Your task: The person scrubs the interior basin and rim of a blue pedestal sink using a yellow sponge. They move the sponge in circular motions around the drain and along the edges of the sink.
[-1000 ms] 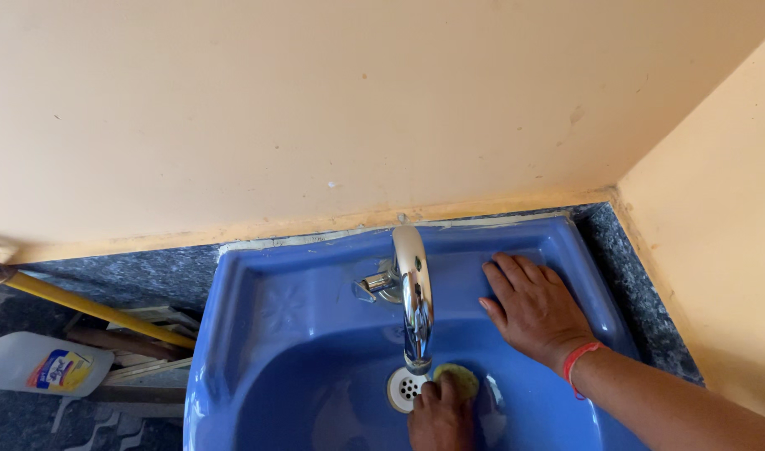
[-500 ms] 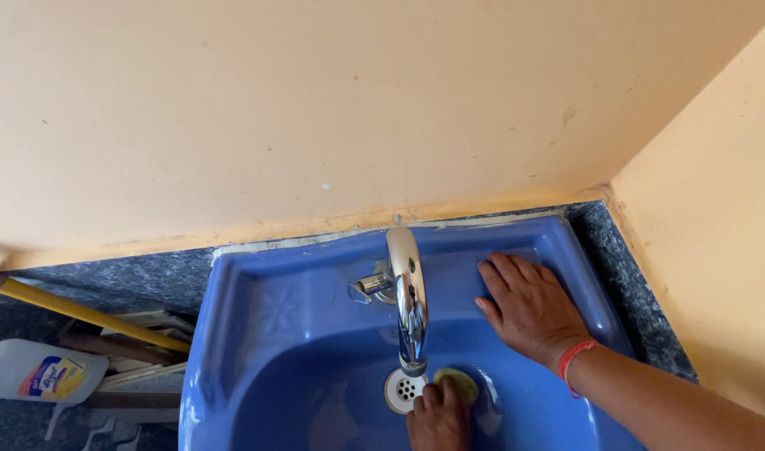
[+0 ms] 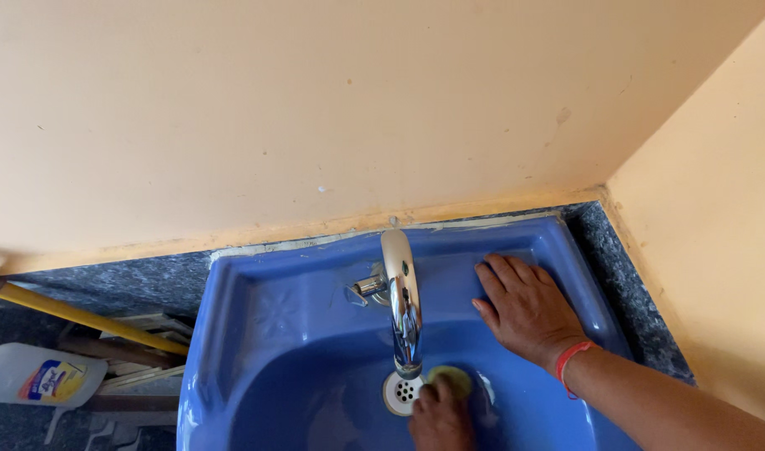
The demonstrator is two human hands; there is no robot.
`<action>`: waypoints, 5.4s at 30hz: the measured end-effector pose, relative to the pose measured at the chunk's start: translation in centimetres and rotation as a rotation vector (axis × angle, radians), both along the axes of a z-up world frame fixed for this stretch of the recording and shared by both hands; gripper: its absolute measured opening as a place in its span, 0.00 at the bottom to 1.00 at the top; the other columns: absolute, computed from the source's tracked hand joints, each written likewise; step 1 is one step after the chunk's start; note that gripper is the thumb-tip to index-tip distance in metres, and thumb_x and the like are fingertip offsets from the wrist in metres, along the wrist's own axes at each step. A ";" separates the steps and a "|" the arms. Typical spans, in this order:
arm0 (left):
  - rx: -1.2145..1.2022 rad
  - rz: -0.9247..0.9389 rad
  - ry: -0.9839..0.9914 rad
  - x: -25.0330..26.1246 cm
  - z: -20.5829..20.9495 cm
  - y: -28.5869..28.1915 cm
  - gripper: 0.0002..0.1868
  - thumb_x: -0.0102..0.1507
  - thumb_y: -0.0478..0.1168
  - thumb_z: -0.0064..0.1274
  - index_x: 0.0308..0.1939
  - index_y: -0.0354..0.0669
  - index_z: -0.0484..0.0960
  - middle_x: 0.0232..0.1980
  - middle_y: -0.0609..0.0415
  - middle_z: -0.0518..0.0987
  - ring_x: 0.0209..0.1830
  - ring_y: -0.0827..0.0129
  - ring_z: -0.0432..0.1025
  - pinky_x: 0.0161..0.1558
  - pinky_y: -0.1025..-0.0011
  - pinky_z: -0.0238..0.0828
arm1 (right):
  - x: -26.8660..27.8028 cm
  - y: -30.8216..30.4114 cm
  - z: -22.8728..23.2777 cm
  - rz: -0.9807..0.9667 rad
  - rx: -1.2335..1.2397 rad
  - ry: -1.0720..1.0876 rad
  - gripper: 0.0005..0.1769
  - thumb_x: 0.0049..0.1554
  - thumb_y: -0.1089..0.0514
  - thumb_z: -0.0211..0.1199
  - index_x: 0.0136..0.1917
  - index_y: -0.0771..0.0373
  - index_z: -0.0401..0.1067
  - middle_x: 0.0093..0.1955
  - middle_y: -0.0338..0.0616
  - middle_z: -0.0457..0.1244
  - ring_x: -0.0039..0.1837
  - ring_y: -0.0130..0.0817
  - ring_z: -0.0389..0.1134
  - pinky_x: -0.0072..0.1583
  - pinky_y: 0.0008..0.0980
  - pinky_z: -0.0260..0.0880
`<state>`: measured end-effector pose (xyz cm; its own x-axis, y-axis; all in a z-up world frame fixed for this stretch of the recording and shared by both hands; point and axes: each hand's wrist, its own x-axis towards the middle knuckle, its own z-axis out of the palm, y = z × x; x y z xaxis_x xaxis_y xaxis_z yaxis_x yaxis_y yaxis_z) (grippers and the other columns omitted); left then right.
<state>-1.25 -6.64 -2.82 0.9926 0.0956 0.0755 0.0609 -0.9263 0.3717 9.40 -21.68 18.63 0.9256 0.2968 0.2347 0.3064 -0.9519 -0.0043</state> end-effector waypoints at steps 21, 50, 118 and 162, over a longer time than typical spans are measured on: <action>-0.516 -0.125 0.304 -2.2 2.5 -3.1 0.34 0.60 0.47 0.61 0.68 0.46 0.68 0.53 0.38 0.74 0.50 0.39 0.73 0.49 0.46 0.73 | 0.0 0.2 0.1 -0.018 0.027 0.058 0.28 0.55 0.44 0.60 0.63 0.63 0.66 0.65 0.48 0.60 0.67 0.44 0.61 0.62 0.46 0.63; -0.963 -0.169 0.342 -6.3 8.3 -3.2 0.31 0.61 0.41 0.56 0.68 0.42 0.69 0.61 0.40 0.79 0.63 0.48 0.75 0.61 0.57 0.72 | -5.3 -1.2 0.1 0.621 0.096 0.014 0.26 0.55 0.45 0.63 0.62 0.61 0.70 0.69 0.54 0.59 0.72 0.52 0.57 0.71 0.57 0.53; 0.026 0.018 -0.046 -11.7 7.5 19.7 0.23 0.49 0.49 0.62 0.45 0.42 0.89 0.61 0.40 0.80 0.71 0.40 0.64 0.67 0.33 0.49 | -20.1 11.5 -7.9 0.002 0.018 1.132 0.23 0.64 0.54 0.51 0.71 0.43 0.67 0.82 0.36 0.49 0.80 0.45 0.53 0.77 0.45 0.55; -0.034 0.042 0.074 -12.4 18.2 17.5 0.19 0.59 0.41 0.48 0.51 0.37 0.84 0.65 0.40 0.75 0.76 0.43 0.58 0.73 0.42 0.41 | -20.0 7.7 -3.1 -0.009 -0.122 0.965 0.28 0.55 0.59 0.56 0.70 0.55 0.66 0.79 0.44 0.52 0.73 0.48 0.60 0.70 0.47 0.62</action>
<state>-13.65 10.88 15.38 0.9904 0.1383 -0.0024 0.1279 -0.9092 0.3962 -10.57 -13.93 15.54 0.7060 0.2610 -0.6584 0.2158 -0.9647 -0.1510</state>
